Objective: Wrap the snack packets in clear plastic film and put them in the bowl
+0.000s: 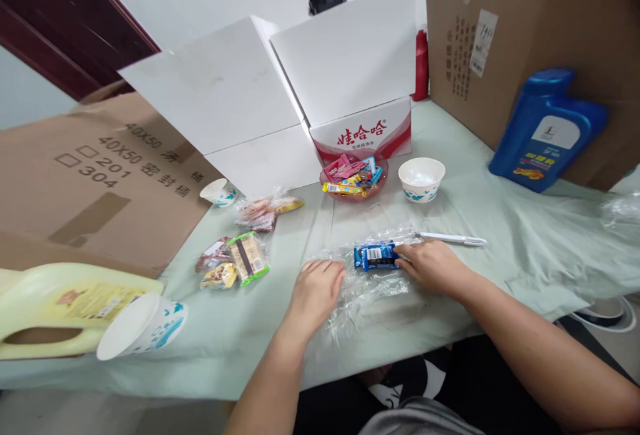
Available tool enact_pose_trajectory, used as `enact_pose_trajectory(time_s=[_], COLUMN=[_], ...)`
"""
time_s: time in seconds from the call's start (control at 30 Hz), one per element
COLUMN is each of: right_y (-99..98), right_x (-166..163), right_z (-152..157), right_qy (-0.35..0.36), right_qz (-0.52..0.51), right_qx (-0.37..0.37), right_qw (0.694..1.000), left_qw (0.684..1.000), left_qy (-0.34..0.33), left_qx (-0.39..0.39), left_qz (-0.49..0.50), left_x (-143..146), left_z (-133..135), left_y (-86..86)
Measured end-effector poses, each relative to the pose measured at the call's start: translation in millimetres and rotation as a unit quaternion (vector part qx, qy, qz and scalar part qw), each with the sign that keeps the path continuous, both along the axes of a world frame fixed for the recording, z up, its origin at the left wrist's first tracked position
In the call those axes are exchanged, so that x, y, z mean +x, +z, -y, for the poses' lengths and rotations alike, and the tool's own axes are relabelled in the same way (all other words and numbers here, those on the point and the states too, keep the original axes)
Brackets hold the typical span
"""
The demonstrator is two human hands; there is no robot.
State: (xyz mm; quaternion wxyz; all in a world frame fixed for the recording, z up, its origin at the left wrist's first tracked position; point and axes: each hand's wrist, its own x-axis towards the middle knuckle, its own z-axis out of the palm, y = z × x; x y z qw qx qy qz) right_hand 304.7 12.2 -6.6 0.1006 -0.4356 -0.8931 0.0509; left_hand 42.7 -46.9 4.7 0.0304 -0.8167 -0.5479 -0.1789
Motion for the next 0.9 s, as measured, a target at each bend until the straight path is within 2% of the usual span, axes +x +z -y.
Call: enact_pose_trajectory(time_s=[0.07, 0.17, 0.33, 0.5, 0.67, 0.8, 0.9], right_y=[-4.2, -14.2, -26.8, -23.9, -16.4, -13.9, -14.9], right_x=[-0.1, -0.5, -0.6, -0.3, 0.2, 0.8, 1.1], right_z=[-2.8, -7.8, -10.0, -7.6, -7.7, -7.4, -7.0], right_qy=[-0.017, 0.004, 0.017, 0.006, 0.016, 0.016, 0.018], right_qz=[-0.003, -0.039, -0.070, -0.051, -0.025, -0.018, -0.018], right_qx=[0.012, 0.040, 0.038, 0.021, 0.008, 0.000, -0.002], right_qw=[1.000, 0.998, 0.997, 0.998, 1.000, 1.000, 1.000], left_qw=[0.998, 0.994, 0.992, 0.974, 0.971, 0.973, 0.964], left_qy=[-0.052, -0.099, -0.093, -0.071, -0.079, -0.087, -0.102], left_qx=[0.025, 0.012, -0.021, -0.063, -0.144, -0.129, -0.091], left_qz=[0.029, 0.042, 0.084, 0.203, 0.174, 0.169, 0.227], left_x=[12.4, 29.2, 25.9, 2.7, 2.3, 11.1, 12.5], left_z=[-10.3, -22.9, -31.9, -35.9, -38.2, -37.7, -45.4], left_y=[-7.3, -20.2, -34.0, -25.3, -17.8, -17.9, -7.9])
